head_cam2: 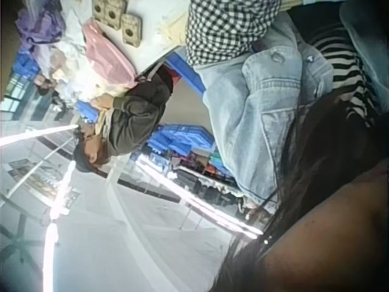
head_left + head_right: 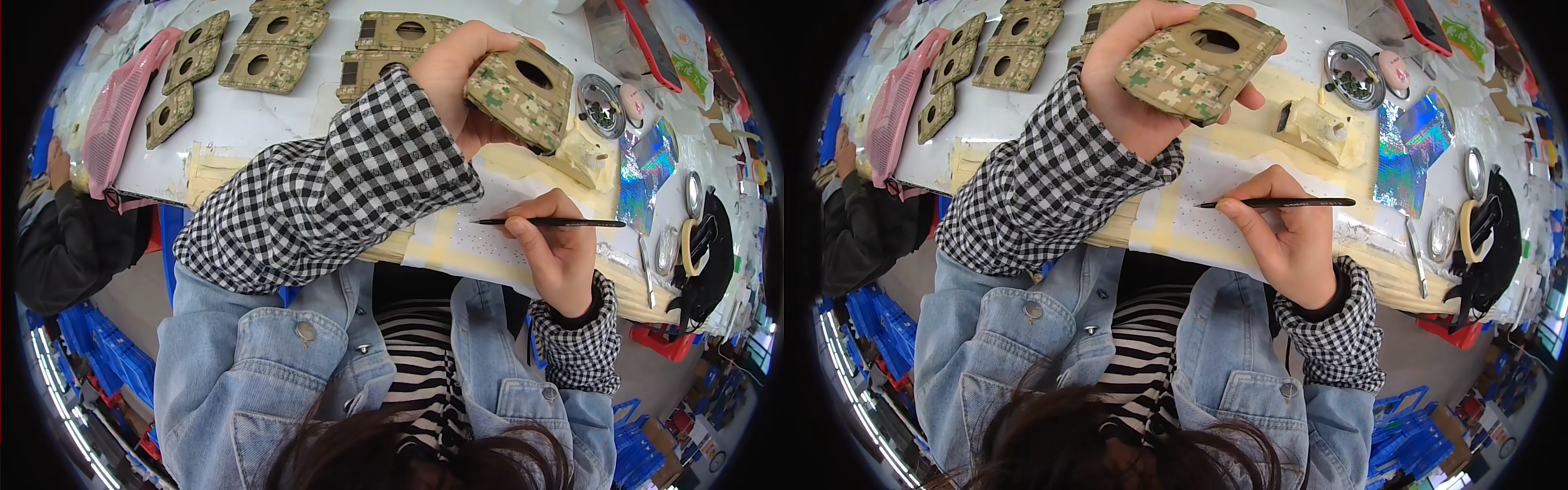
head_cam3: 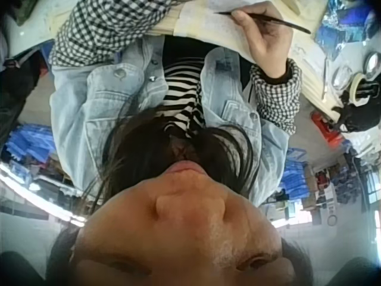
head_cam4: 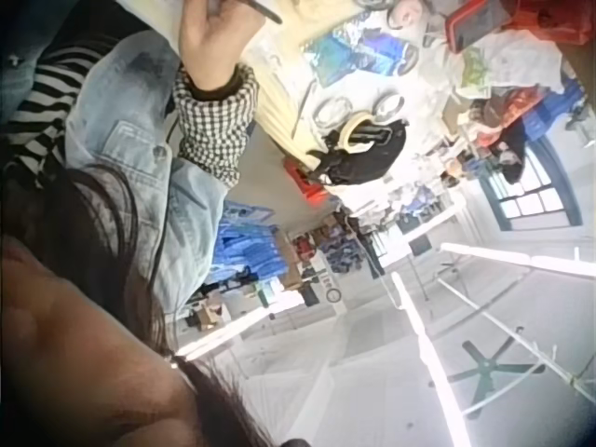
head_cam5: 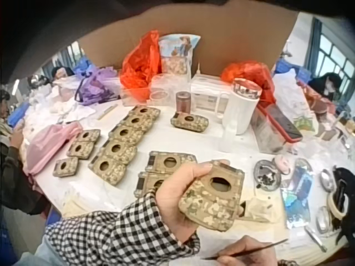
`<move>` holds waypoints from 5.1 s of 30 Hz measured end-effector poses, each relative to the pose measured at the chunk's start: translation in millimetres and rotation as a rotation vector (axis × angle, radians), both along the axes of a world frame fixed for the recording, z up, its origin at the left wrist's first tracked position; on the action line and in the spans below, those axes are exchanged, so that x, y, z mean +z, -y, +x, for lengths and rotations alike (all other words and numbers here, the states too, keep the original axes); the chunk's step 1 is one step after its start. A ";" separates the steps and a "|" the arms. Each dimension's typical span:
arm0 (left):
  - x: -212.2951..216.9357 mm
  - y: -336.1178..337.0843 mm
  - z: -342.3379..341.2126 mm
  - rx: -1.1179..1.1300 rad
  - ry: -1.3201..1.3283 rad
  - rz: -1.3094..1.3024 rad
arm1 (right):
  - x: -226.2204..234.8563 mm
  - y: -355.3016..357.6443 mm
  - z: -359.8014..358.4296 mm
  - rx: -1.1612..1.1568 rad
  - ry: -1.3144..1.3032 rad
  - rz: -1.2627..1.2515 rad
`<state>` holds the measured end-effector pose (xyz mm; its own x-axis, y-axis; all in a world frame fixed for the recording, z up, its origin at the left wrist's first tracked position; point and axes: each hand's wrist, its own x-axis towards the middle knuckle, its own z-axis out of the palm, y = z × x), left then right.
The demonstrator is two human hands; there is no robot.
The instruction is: Manually detailing and painting camouflage patterns onto plastic toy tank hulls using a fine brush.
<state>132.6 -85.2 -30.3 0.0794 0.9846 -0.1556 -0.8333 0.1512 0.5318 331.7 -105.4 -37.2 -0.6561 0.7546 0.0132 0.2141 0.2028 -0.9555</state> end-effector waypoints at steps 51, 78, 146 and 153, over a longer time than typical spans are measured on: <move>31.4 13.5 4.3 -0.266 -0.140 -0.104 | 98.3 -43.3 -12.5 0.138 -0.222 0.023; 25.8 12.4 2.7 -0.280 -0.112 -0.087 | 97.6 -44.9 -15.2 0.156 -0.225 0.025; 15.5 18.7 9.2 -0.305 -0.578 0.271 | 74.2 -57.3 -1.0 -0.009 -0.288 -0.031; 16.7 18.5 7.2 -0.292 -0.636 0.270 | 72.3 -54.8 -2.8 -0.031 -0.289 -0.039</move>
<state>139.8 -103.7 -13.6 0.3189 0.9477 -0.0151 -0.2987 0.1156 0.9473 328.9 -50.7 35.1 -0.6057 0.7781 0.1665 -0.0627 0.1618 -0.9848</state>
